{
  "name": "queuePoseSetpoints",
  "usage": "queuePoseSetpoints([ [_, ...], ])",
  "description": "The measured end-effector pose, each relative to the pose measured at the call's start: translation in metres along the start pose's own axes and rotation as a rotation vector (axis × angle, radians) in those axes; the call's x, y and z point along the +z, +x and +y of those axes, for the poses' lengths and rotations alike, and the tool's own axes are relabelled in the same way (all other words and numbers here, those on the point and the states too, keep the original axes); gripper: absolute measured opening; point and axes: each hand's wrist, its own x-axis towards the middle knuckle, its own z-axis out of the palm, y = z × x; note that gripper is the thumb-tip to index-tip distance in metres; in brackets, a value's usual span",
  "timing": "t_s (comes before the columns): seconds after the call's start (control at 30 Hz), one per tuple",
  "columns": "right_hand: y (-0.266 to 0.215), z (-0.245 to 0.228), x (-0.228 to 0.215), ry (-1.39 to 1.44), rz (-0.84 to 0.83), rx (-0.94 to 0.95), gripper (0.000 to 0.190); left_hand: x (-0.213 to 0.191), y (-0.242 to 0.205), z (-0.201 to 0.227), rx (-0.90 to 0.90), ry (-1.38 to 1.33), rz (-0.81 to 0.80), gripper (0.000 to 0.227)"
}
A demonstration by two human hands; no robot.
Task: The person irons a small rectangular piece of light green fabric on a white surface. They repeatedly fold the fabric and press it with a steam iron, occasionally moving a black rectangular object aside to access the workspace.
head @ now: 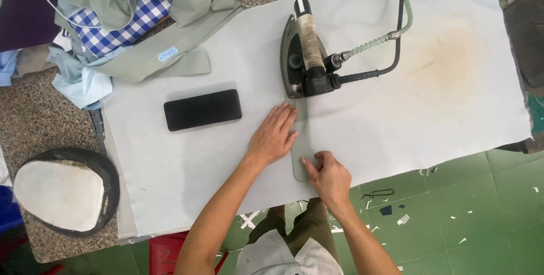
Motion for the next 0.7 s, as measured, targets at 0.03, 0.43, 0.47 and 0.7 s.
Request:
queuePoseSetpoints([
  [0.03, 0.001, 0.001, 0.002, 0.0, -0.002, -0.003, 0.044, 0.001, -0.001, 0.0, -0.003, 0.002, 0.001, 0.055],
  [0.43, 0.012, 0.023, 0.023, 0.084, -0.115, -0.043, 0.027, -0.001, 0.0, 0.003, -0.02, 0.051, -0.013, 0.057],
  [0.47, 0.015, 0.033, 0.03, 0.178, -0.2, -0.046, 0.027, 0.0, 0.0, 0.003, -0.021, 0.053, -0.015, 0.057],
  [0.7, 0.027, 0.038, 0.02, 0.113, -0.389, 0.048, 0.033, 0.008, -0.001, 0.0, 0.011, 0.106, -0.031, 0.051],
])
